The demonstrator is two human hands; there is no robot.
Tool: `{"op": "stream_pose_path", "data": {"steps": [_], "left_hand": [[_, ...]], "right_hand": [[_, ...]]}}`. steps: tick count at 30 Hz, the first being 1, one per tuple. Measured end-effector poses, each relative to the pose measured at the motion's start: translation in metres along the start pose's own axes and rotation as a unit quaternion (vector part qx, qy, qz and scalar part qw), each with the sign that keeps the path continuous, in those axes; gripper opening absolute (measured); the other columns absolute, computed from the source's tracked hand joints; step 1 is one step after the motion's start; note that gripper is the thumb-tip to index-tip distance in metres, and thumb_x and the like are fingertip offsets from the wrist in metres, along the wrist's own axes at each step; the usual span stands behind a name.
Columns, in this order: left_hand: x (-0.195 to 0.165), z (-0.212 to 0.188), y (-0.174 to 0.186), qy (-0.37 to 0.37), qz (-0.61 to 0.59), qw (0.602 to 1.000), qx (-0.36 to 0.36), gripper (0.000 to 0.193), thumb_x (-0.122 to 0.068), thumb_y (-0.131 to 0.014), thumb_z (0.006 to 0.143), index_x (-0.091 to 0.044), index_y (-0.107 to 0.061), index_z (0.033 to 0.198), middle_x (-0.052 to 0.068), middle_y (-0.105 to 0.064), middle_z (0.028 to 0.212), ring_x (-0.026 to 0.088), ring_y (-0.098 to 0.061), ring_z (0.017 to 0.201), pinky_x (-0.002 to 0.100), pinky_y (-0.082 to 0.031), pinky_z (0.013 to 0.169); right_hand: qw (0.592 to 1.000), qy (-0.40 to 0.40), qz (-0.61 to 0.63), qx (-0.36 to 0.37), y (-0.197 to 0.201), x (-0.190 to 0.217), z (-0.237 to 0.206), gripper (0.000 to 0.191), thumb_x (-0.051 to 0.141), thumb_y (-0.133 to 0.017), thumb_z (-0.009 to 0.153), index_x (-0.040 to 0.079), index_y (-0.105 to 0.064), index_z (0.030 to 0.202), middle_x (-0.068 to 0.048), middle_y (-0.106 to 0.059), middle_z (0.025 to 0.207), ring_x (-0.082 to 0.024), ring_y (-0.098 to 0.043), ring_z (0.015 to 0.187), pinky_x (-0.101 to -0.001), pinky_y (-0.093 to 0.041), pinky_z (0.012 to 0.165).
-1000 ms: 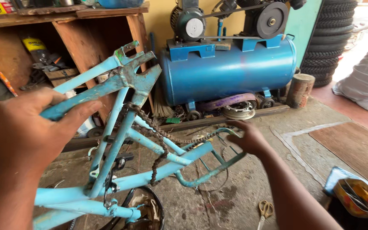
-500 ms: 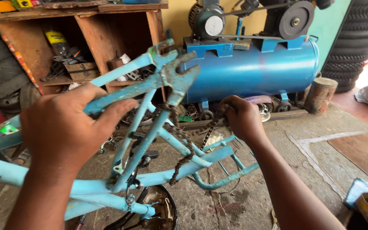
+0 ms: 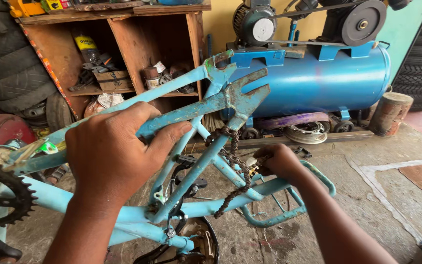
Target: The person assembles the bottom bracket and crankset onto a light blue bicycle frame. They use a wrench to tighten the bottom bracket nuts and then attach the crank arms. Finally, they install the chain onto the chainring and rear sprocket.
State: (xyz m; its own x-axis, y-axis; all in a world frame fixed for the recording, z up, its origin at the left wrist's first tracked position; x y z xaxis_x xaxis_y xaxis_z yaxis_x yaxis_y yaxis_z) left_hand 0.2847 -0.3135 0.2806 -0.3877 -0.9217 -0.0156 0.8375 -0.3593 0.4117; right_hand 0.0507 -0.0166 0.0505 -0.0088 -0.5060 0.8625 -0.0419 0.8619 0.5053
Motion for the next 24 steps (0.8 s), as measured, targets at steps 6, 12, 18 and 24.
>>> {"op": "stream_pose_path", "data": {"steps": [6,12,18,24], "left_hand": [[-0.003,-0.002,0.001,-0.018,0.010,1.000,-0.001,0.043,-0.054,-0.084,0.084,-0.012,-0.075,0.079,0.003,-0.063,0.052,0.018,-0.059,0.042,0.035,-0.040,0.042],[-0.004,0.000,0.002,-0.021,-0.004,1.000,0.008,0.042,-0.053,-0.083,0.085,-0.012,-0.075,0.080,0.003,-0.065,0.054,0.019,-0.062,0.044,0.036,-0.042,0.042],[-0.012,0.000,0.007,-0.034,-0.022,0.999,-0.008,0.040,-0.051,-0.084,0.084,-0.012,-0.075,0.081,0.006,-0.066,0.058,0.024,-0.063,0.048,0.037,-0.043,0.043],[-0.012,0.000,0.005,-0.026,-0.016,0.999,0.015,0.042,-0.052,-0.084,0.081,-0.011,-0.076,0.082,0.006,-0.067,0.057,0.023,-0.063,0.045,0.037,-0.041,0.040]], "right_hand": [[0.932,0.176,0.318,0.005,0.014,0.028,0.012,0.006,-0.002,-0.062,0.096,0.000,-0.066,0.100,-0.009,-0.070,0.089,-0.017,-0.072,0.071,-0.0371,-0.066,0.068],[0.994,0.085,-0.059,0.026,0.008,0.013,0.016,0.017,0.014,-0.062,0.100,0.010,-0.077,0.109,-0.009,-0.078,0.091,-0.017,-0.068,0.066,-0.0362,-0.063,0.065],[0.933,0.207,-0.254,0.145,-0.003,-0.003,0.018,0.031,0.025,-0.081,0.087,0.013,-0.077,0.115,-0.007,-0.082,0.100,-0.013,-0.075,0.084,-0.0312,-0.060,0.076],[0.895,-0.002,-0.446,0.012,-0.011,-0.028,0.028,0.035,0.013,-0.055,0.102,0.033,-0.071,0.127,-0.001,-0.077,0.113,-0.018,-0.078,0.093,-0.0354,-0.064,0.078]]}}
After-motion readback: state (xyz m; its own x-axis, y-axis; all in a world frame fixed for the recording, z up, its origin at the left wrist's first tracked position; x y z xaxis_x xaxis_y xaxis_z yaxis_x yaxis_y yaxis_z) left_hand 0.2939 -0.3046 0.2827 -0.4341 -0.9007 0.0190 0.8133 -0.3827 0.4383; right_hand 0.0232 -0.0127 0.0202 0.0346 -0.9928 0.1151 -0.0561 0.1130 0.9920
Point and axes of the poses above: each hand's wrist, its own z-axis towards the middle knuckle, its own y-axis out of the back of the hand, x = y × z, the point moved 5 cm from there along z, towards the middle knuckle
